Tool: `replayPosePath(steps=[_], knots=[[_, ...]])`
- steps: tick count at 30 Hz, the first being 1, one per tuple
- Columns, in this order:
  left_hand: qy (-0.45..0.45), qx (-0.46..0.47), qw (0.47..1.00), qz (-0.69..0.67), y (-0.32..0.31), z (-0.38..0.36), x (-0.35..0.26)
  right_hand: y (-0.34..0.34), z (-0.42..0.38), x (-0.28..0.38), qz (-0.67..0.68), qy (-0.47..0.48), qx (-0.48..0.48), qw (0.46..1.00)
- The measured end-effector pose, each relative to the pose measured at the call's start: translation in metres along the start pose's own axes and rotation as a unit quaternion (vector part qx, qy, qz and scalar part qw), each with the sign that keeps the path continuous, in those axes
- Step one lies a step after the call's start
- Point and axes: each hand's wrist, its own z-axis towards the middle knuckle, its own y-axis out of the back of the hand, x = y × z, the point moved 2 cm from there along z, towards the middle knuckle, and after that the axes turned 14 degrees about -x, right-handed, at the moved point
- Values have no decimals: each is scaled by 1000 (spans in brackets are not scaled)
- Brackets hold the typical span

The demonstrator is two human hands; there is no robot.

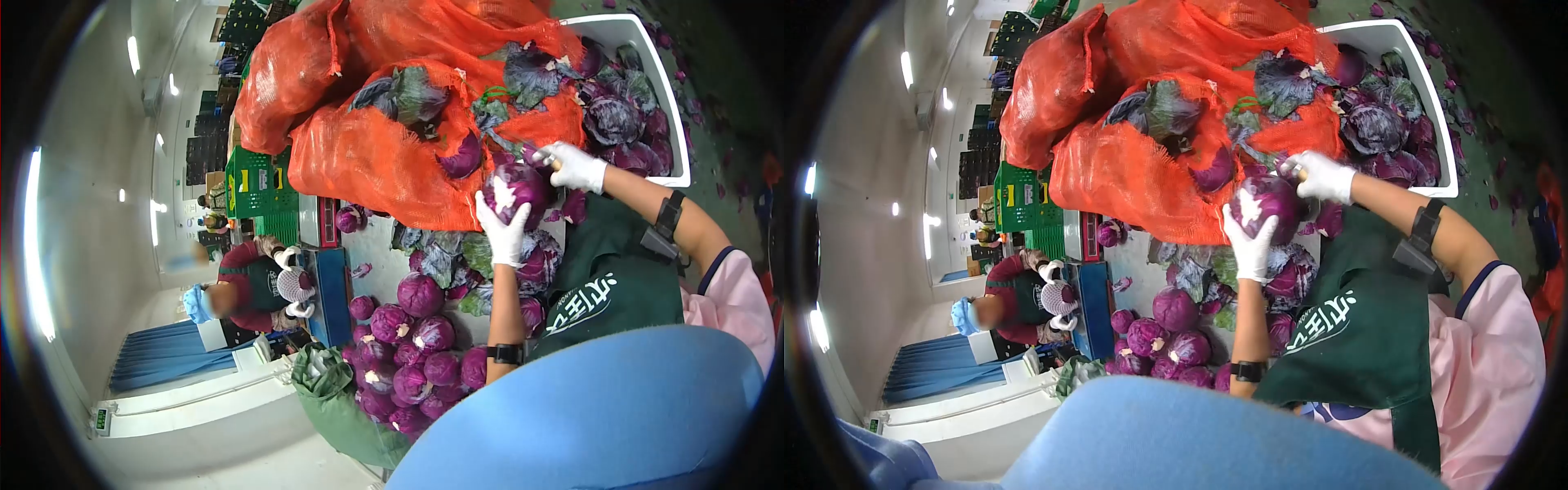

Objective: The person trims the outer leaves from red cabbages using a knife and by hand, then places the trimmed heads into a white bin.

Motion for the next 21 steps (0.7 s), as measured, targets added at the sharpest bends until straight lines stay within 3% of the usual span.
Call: replayPosePath(steps=[2, 3, 4, 5, 6, 7, 8, 10, 11, 12, 13, 15, 16, 18, 19, 21], knots=[[113, 32, 976, -186, 15, 10, 7, 31, -11, -18, 142, -266, 3, 953], [129, 23, 979, -159, 28, 19, 24, 41, -18, -56, 109, -315, 3, 943], [144, 36, 953, -262, 34, 23, 15, 50, -28, -93, 76, -363, 2, 929], [226, 29, 944, -239, 44, 24, 12, 60, -39, -120, -39, -210, -6, 977], [306, 19, 927, -214, 52, 23, 11, 65, -44, -130, -152, -49, -14, 987], [298, 7, 932, -206, 53, 23, 18, 76, -50, -96, -286, 58, -71, 954], [246, 45, 937, -244, 48, 22, 7, 80, -46, -80, -305, -23, -62, 950], [80, 7, 972, -220, 28, 21, 12, 71, -40, -48, -281, 35, -191, 940], [153, 19, 966, -206, 20, 16, -5, 63, -31, -38, -242, 51, -183, 952], [93, 30, 980, -173, 10, 19, 14, 56, -19, -28, -202, 68, -177, 961], [20, 37, 997, -71, 5, 20, 4, 46, -7, -19, -138, 27, -130, 981], [-107, 45, 984, 132, -8, 18, -33, 32, 1, 25, -207, -54, 26, 976], [-104, 63, 988, 91, -15, 17, -38, 29, -2, 38, -239, -94, 104, 961], [-164, 50, 965, 199, -28, 11, -45, 13, 1, 35, -218, -53, 87, 971], [-168, 50, 963, 206, -32, 12, -43, 7, 2, 36, -203, -94, 74, 972], [-165, 44, 960, 220, -35, 18, -44, 9, 2, 41, -247, -70, 91, 962]])
